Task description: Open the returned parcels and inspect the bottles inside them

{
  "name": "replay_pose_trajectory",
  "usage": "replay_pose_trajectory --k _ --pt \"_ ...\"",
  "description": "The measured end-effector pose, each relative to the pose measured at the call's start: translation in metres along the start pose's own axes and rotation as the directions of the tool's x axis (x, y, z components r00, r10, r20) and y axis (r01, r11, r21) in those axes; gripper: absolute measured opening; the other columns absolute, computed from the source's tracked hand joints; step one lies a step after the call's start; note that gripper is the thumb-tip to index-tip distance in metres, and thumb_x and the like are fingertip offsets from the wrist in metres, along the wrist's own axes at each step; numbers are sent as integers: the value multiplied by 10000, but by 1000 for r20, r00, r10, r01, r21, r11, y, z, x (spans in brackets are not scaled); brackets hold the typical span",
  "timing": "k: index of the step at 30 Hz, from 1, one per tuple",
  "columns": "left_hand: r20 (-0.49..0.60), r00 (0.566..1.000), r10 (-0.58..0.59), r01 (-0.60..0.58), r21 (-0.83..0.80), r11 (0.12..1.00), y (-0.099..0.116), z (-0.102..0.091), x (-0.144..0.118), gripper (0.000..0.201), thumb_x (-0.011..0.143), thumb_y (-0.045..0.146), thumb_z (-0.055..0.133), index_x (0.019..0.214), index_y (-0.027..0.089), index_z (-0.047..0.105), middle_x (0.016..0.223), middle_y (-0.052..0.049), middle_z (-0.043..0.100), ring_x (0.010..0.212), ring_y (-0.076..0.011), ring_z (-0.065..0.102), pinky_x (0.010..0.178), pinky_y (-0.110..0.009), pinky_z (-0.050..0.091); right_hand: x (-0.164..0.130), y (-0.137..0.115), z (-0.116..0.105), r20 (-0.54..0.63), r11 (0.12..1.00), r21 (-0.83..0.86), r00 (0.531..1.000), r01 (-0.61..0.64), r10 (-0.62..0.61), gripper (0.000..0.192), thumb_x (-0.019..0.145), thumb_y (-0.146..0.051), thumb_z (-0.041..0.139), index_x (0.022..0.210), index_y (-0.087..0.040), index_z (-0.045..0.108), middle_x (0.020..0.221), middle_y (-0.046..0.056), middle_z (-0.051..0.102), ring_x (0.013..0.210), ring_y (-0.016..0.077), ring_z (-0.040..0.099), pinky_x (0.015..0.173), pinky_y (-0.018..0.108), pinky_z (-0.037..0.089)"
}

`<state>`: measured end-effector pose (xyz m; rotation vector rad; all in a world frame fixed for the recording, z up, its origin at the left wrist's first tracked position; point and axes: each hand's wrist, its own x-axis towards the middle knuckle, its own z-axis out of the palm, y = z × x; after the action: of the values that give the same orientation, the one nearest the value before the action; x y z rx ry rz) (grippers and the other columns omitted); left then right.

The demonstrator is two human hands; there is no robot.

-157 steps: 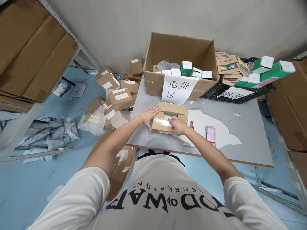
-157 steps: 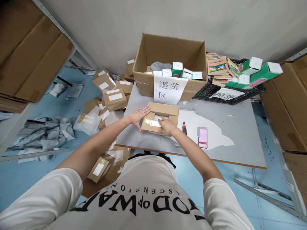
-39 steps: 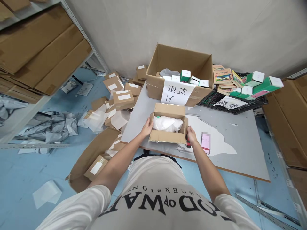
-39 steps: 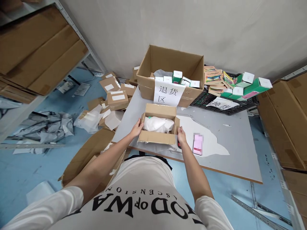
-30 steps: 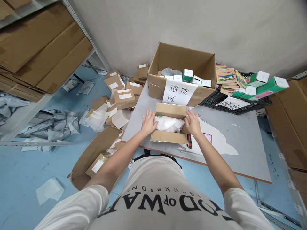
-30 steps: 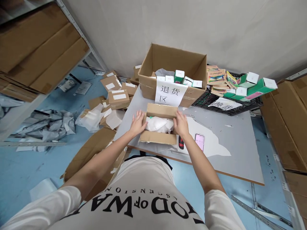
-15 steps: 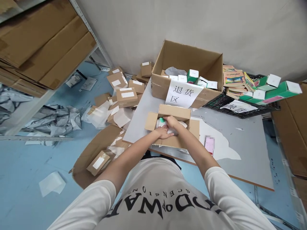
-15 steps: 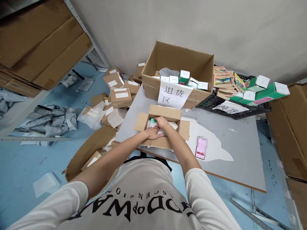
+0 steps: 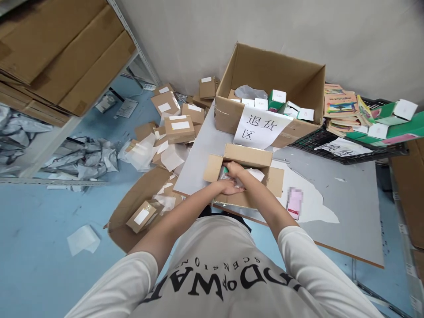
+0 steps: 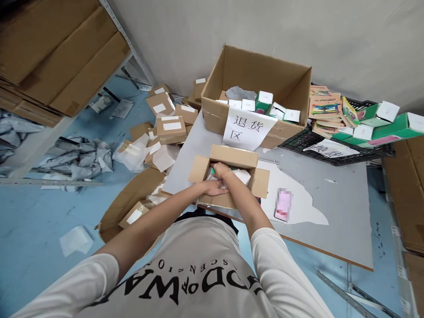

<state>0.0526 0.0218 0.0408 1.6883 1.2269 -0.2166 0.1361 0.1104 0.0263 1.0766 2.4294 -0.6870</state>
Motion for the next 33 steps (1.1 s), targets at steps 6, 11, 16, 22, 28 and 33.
replay_pose_trajectory --k 6,11,16,22,28,33 --pt "-17 999 47 -47 -13 999 3 0 -3 919 762 742 419 1405 85 392 1488 -190 317 1387 -313 301 1131 -396 216 1 -2 1 32 996 -77 998 -51 53 754 681 -319 759 1358 -187 455 1212 162 622 1077 310 613 891 366 476" --pt "15 998 55 -56 54 997 7 -1 -4 804 814 683 374 1408 141 400 1472 -141 375 1366 -288 348 1120 -384 242 1 -11 3 23 987 -126 995 -98 102 702 678 -315 757 1304 -144 490 1185 204 613 1091 344 601 898 421 474" --pt "8 997 77 -77 75 994 8 -1 -7 764 817 681 366 1378 168 444 1425 -122 457 1318 -291 418 1093 -383 285 -2 -22 2 10 985 -136 994 -103 105 704 689 -318 747 1305 -129 464 1165 202 618 1072 332 609 893 398 471" --pt "-78 995 66 -61 56 997 8 -2 -20 828 788 741 361 1319 121 498 1395 -177 480 1300 -351 424 1072 -421 301 -43 -6 -7 -132 995 -74 990 -69 59 584 869 -339 542 1393 -166 351 1296 178 545 1128 293 572 911 372 453" --pt "-188 982 -26 39 65 997 6 3 -9 901 795 705 388 1408 45 339 1513 -243 232 1395 -403 225 1110 -500 207 -100 33 15 -176 910 135 894 -392 412 757 800 -457 614 1436 -159 332 1483 218 313 1323 376 380 1054 484 324" --pt "-61 994 -95 90 -89 992 14 10 16 838 813 534 421 1461 51 197 1535 -230 143 1413 -393 160 1095 -534 231 -102 29 34 102 701 545 866 -459 489 800 778 -242 601 1484 -131 243 1534 233 193 1336 335 388 1063 445 349"
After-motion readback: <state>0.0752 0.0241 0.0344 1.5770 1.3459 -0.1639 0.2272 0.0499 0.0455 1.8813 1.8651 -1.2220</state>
